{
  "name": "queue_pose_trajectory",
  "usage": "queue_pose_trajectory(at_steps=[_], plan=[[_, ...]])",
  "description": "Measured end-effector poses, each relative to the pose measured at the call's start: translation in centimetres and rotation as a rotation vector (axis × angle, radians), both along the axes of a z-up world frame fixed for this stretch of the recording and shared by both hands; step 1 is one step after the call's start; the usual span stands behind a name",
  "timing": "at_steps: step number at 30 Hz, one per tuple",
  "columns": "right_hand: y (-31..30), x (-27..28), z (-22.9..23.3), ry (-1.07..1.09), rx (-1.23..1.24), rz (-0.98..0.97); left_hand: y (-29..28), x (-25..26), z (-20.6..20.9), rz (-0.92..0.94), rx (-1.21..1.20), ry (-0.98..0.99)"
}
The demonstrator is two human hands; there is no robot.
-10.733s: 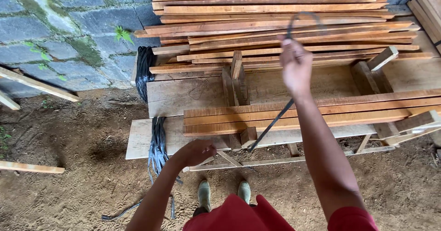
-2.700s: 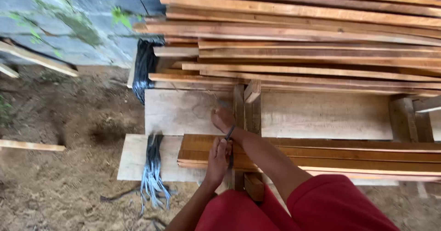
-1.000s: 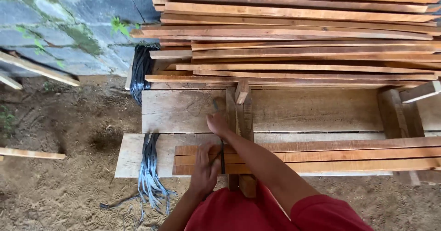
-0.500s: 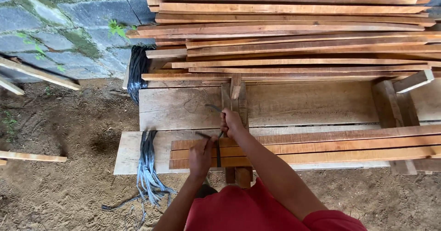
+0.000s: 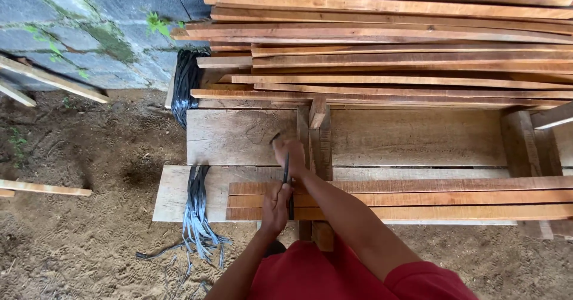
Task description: Bundling thin strips of wood together using plastic ties and a knife.
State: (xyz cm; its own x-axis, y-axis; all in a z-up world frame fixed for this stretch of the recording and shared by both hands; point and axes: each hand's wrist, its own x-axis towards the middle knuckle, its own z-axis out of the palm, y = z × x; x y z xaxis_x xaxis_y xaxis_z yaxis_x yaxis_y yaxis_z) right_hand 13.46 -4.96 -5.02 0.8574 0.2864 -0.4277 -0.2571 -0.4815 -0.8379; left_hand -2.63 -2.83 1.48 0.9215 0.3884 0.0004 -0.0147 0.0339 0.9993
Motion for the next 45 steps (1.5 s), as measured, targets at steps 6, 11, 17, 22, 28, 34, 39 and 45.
queue_pose_trajectory(at_steps=[6, 11, 17, 22, 28, 34, 39, 45], plan=[[1.9, 0.2, 0.4, -0.044, -0.435, 0.286, 0.5, -0.3, -1.6, -0.109, 0.116, 0.002], [0.6, -0.1, -7.5, -0.463, -0.253, 0.529, 1.0, 0.4, -0.6, -0.217, 0.249, 0.001], [1.3, -0.3, -9.2, -0.457, -0.263, 0.537, 1.2, 0.6, -1.7, -0.201, 0.240, -0.066], [0.8, 0.0, -9.7, -0.547, -0.213, 0.462, 0.3, -0.2, -3.1, -0.132, 0.188, 0.031], [0.4, -0.2, -8.1, -0.886, -0.303, 0.458, -0.2, -0.2, -1.4, -0.151, 0.369, -0.126], [0.5, -0.3, -7.1, -0.918, -0.230, 0.488, -0.1, 0.1, -1.2, -0.212, 0.301, -0.139], [1.6, -0.5, -8.3, -0.623, -0.355, 0.493, -0.2, 0.2, -3.9, -0.202, 0.446, -0.162], [1.9, 0.2, -8.2, -0.601, -0.279, 0.469, -0.1, 0.4, -2.9, -0.196, 0.461, -0.229]])
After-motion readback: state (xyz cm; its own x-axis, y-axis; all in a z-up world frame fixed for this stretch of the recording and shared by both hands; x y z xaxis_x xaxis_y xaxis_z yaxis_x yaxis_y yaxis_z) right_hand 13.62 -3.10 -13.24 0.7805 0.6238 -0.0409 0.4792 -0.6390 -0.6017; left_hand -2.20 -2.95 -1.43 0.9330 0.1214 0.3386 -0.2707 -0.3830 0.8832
